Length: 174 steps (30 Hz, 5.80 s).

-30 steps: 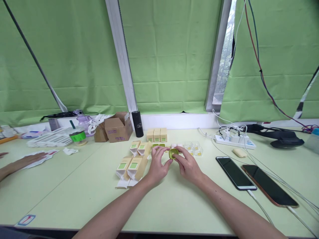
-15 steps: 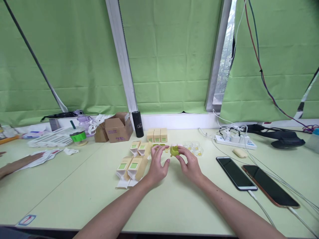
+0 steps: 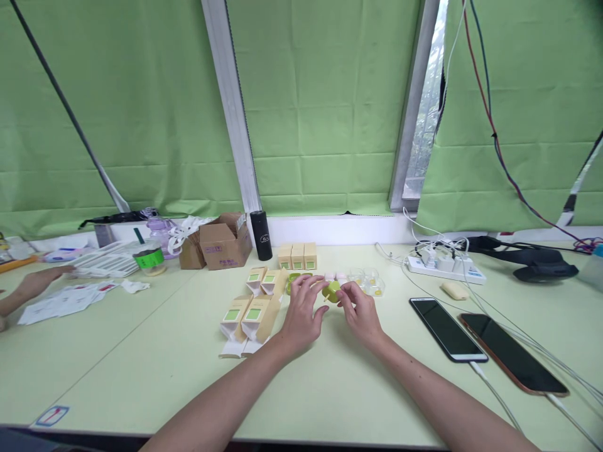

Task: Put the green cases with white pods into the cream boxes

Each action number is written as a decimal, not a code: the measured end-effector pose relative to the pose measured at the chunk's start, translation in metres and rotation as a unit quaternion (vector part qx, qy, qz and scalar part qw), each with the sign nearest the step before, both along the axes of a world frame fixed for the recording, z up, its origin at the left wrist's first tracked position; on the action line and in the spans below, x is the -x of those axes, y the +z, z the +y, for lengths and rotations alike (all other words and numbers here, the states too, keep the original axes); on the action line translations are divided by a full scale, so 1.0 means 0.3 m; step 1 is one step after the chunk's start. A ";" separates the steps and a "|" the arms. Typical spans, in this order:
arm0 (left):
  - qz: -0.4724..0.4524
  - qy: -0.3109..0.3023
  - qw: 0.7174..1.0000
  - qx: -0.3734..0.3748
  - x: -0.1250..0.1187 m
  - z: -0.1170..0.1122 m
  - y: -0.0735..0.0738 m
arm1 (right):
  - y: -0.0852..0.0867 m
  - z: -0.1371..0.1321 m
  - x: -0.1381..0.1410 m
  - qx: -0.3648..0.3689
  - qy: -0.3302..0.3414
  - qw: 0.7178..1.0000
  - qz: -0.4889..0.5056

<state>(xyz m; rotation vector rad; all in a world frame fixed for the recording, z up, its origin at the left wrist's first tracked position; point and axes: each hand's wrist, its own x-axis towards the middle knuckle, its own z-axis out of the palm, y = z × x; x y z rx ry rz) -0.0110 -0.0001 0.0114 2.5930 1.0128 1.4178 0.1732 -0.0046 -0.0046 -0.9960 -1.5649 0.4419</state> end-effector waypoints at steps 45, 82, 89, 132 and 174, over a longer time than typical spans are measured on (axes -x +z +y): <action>-0.309 -0.090 0.903 0.286 0.014 0.103 -0.033 | -0.004 0.214 0.019 -0.058 -0.182 0.861 -0.471; -0.338 -0.125 0.901 0.243 0.015 0.081 -0.027 | 0.032 0.032 0.022 0.250 0.199 0.846 0.426; -0.322 -0.119 0.909 0.239 0.016 0.082 -0.031 | 0.044 0.016 0.032 0.221 0.207 0.854 0.422; -0.231 -0.030 0.954 0.190 0.008 0.067 -0.023 | 0.044 0.036 0.018 0.172 0.127 0.935 0.282; -0.237 -0.019 0.947 0.217 0.002 0.069 -0.017 | 0.048 0.030 0.022 0.157 0.129 0.947 0.249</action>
